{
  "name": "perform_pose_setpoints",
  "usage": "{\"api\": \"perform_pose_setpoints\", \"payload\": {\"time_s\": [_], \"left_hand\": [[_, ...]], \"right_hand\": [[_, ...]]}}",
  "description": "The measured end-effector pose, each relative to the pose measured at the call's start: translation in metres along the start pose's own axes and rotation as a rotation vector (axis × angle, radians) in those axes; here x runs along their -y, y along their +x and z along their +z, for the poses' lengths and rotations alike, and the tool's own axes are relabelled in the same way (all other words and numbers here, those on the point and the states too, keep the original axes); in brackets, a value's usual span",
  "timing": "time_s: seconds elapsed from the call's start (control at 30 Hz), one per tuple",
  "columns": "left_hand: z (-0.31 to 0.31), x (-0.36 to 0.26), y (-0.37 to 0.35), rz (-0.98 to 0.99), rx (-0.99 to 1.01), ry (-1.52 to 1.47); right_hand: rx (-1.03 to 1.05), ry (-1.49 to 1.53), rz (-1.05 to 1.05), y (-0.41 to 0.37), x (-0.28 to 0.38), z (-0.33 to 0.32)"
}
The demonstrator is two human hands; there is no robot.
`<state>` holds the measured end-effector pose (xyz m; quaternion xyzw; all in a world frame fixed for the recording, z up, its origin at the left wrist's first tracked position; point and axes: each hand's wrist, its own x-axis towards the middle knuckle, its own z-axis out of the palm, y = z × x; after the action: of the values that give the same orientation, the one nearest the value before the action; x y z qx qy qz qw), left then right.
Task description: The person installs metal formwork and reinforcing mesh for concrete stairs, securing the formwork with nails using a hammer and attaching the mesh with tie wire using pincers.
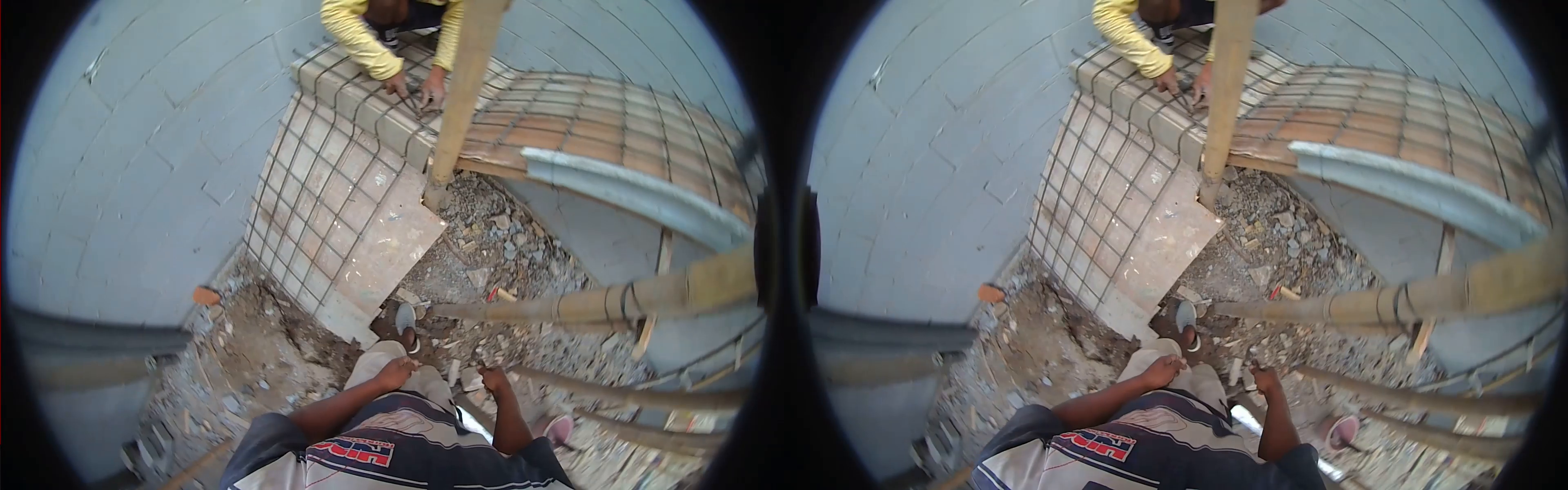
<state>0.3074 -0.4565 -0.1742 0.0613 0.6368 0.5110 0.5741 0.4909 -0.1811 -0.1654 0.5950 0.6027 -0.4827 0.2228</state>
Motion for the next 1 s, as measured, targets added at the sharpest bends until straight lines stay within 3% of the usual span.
{"api": "perform_pose_setpoints", "payload": {"time_s": [0.07,0.17,0.2,0.3,0.37,0.5,0.6,0.63,0.67,0.87,0.93,0.97,1.0], "left_hand": [[-0.018,0.0,-0.026,-0.054,0.015,-0.005],[-0.035,-0.005,-0.069,-0.333,-0.026,-0.152],[-0.044,-0.006,-0.083,-0.382,0.008,-0.211],[-0.057,-0.005,-0.129,-0.368,-0.06,-0.229],[-0.06,-0.025,-0.165,-0.204,-0.12,-0.148],[-0.102,0.005,-0.189,-0.159,-0.028,0.016],[-0.135,0.023,-0.197,-0.165,0.041,0.204],[-0.143,0.027,-0.201,-0.28,-0.022,0.101],[-0.152,0.033,-0.204,-0.402,-0.09,0.015],[-0.262,0.119,-0.199,-0.329,0.203,0.331],[-0.276,0.108,-0.198,-0.383,0.285,0.441],[-0.288,0.12,-0.192,-0.519,0.17,0.254],[-0.291,0.119,-0.197,-0.524,0.169,0.224]], "right_hand": [[0.031,0.107,0.041,-0.008,-0.043,0.031],[-0.074,-0.052,0.04,-0.052,-0.099,0.081],[-0.187,-0.055,-0.067,-0.071,-0.117,0.101],[0.022,-0.023,0.312,-0.108,-0.145,0.141],[0.127,0.083,0.36,-0.113,-0.183,0.175],[0.116,0.232,0.409,-0.145,-0.222,0.231],[0.028,0.319,0.398,-0.166,-0.225,0.266],[-0.043,0.394,0.392,-0.177,-0.227,0.28],[0.046,0.321,0.383,-0.177,-0.235,0.293],[-0.196,0.624,0.363,-0.208,-0.213,0.386],[-0.191,0.581,0.44,-0.232,-0.189,0.413],[-0.297,0.469,0.422,-0.225,-0.201,0.447],[-0.388,0.336,0.4,-0.227,-0.211,0.466]]}}
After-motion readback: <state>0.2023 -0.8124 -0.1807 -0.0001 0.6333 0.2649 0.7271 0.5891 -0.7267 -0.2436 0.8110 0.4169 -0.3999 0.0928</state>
